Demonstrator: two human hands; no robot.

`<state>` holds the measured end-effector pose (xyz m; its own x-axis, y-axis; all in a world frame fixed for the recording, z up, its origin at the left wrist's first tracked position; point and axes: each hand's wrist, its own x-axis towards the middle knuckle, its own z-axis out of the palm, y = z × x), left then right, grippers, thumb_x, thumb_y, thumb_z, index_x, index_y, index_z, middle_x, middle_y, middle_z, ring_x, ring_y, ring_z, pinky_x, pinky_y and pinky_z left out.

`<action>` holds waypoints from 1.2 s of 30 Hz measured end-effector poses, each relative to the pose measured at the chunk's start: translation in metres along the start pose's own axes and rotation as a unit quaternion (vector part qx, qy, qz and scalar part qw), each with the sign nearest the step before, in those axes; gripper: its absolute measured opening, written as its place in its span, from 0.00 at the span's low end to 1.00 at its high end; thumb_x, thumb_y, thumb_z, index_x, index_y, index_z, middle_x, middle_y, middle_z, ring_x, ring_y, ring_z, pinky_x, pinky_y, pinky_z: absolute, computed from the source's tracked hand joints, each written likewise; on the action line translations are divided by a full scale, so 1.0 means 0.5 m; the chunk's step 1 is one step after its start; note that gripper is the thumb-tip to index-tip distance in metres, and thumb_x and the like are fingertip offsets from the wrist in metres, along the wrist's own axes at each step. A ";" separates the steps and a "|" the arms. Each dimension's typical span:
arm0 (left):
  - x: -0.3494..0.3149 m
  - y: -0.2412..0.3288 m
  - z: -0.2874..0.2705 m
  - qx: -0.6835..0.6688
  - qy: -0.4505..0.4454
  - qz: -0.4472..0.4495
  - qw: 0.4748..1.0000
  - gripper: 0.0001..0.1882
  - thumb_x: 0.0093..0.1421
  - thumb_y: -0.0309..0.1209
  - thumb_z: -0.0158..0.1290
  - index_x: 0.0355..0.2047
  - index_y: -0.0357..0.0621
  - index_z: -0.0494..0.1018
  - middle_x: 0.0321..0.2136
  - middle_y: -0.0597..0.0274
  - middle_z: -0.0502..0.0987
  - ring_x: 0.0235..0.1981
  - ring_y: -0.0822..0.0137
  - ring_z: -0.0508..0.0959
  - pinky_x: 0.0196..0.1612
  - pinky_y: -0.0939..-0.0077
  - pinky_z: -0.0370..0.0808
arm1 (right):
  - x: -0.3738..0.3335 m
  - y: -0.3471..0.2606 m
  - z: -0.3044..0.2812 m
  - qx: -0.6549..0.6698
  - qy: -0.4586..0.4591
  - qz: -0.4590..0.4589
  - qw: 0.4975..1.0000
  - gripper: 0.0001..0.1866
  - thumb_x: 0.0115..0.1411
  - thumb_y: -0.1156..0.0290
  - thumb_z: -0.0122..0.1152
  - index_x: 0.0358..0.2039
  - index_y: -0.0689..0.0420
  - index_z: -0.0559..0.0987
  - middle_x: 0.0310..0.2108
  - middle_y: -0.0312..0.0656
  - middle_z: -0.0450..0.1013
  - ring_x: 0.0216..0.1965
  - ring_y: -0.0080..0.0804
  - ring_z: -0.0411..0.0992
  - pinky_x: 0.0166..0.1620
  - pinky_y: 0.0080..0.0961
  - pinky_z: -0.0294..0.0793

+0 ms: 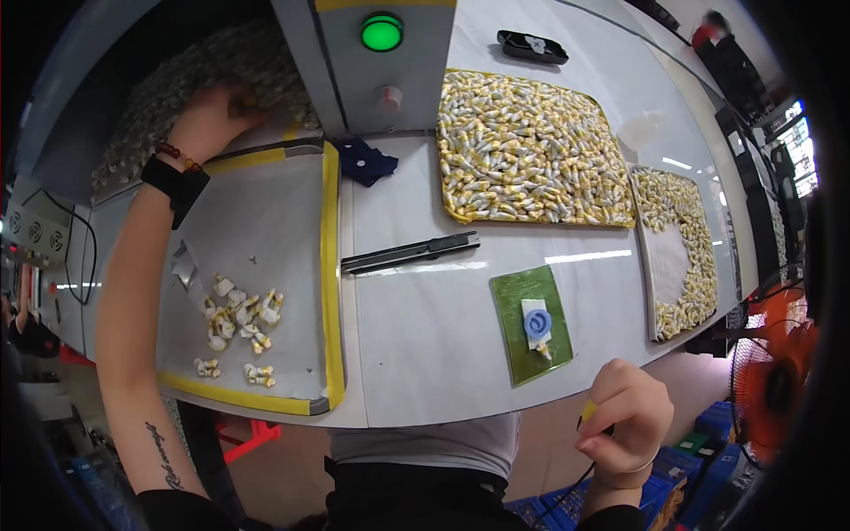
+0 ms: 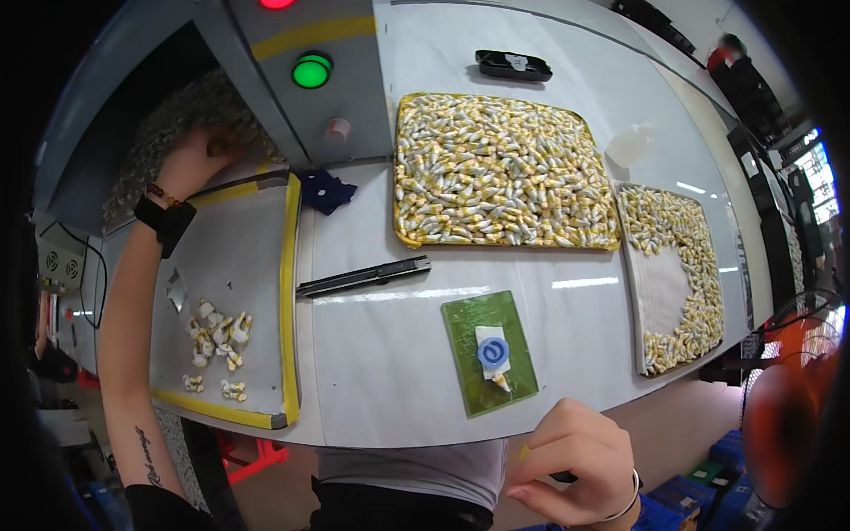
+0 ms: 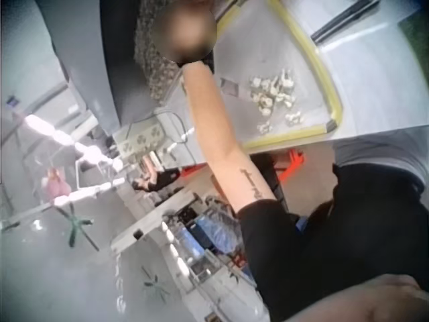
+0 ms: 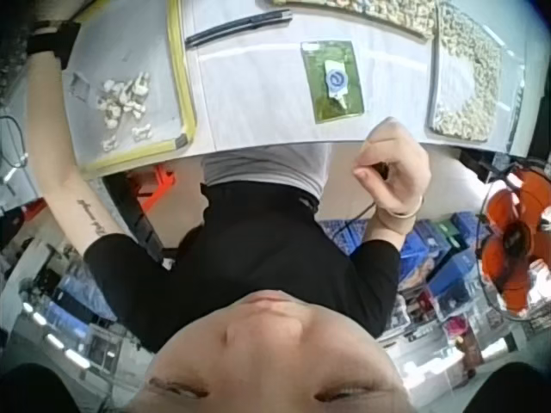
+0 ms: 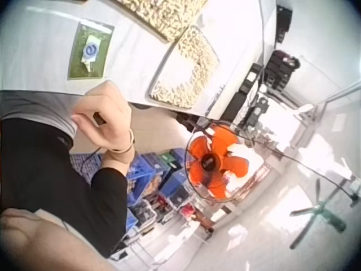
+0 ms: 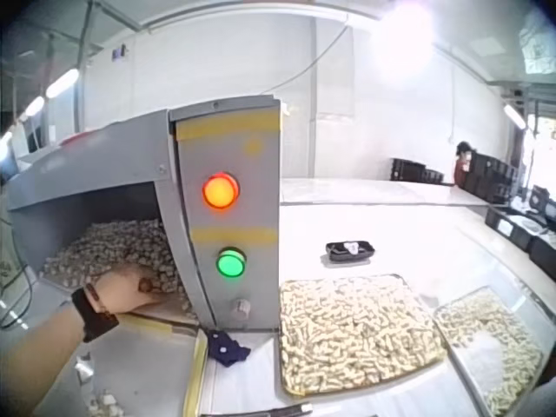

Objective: The person repeatedly picks small white and yellow components from a tray, applies adhesive from a small tube, and assembles them into small decorative units. The assembled items are placed into a yellow-bordered tray on the left. The process is repetitive and performed by hand throughout the clip.

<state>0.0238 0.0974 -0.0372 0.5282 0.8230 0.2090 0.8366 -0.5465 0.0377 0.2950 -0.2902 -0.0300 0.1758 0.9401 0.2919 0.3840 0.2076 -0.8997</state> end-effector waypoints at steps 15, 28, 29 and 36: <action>-0.268 0.202 -0.194 -0.384 -0.068 0.141 0.910 0.23 0.57 0.50 0.47 0.27 0.41 0.75 0.22 0.65 0.68 0.23 0.77 0.64 0.26 0.82 0.60 | 0.193 0.059 -0.138 -0.406 -0.074 -0.005 0.911 0.09 0.45 0.76 0.63 0.28 0.59 0.74 0.26 0.43 0.71 0.29 0.40 0.70 0.33 0.31 0.68; -0.447 0.336 -0.006 -0.823 -0.494 -0.006 0.281 0.11 0.61 0.30 0.50 0.39 0.33 0.71 0.29 0.61 0.71 0.28 0.72 0.71 0.33 0.81 0.68 | 0.270 0.138 -0.127 -0.321 -0.169 0.114 0.925 0.05 0.47 0.77 0.59 0.25 0.62 0.73 0.21 0.44 0.70 0.24 0.36 0.70 0.30 0.25 0.69; -0.455 0.352 0.000 -0.866 -0.455 -0.033 0.204 0.12 0.62 0.32 0.48 0.39 0.34 0.70 0.30 0.60 0.70 0.28 0.72 0.71 0.33 0.81 0.67 | 0.269 0.136 -0.126 -0.331 -0.166 0.090 0.924 0.05 0.48 0.77 0.59 0.25 0.62 0.73 0.20 0.44 0.70 0.24 0.36 0.70 0.30 0.25 0.69; -0.454 0.402 0.030 -0.935 -0.339 -0.082 0.064 0.12 0.64 0.36 0.43 0.37 0.39 0.62 0.35 0.56 0.67 0.26 0.71 0.70 0.31 0.73 0.72 | 0.242 0.123 -0.101 -0.374 -0.074 -0.024 0.924 0.07 0.49 0.84 0.54 0.29 0.61 0.75 0.25 0.44 0.70 0.27 0.35 0.70 0.30 0.26 0.68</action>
<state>0.0741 -0.1969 -0.0917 0.9498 0.3126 -0.0108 -0.3064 0.9368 0.1691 0.3859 -0.1774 -0.0336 0.0387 0.9728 0.2282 0.9167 0.0564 -0.3956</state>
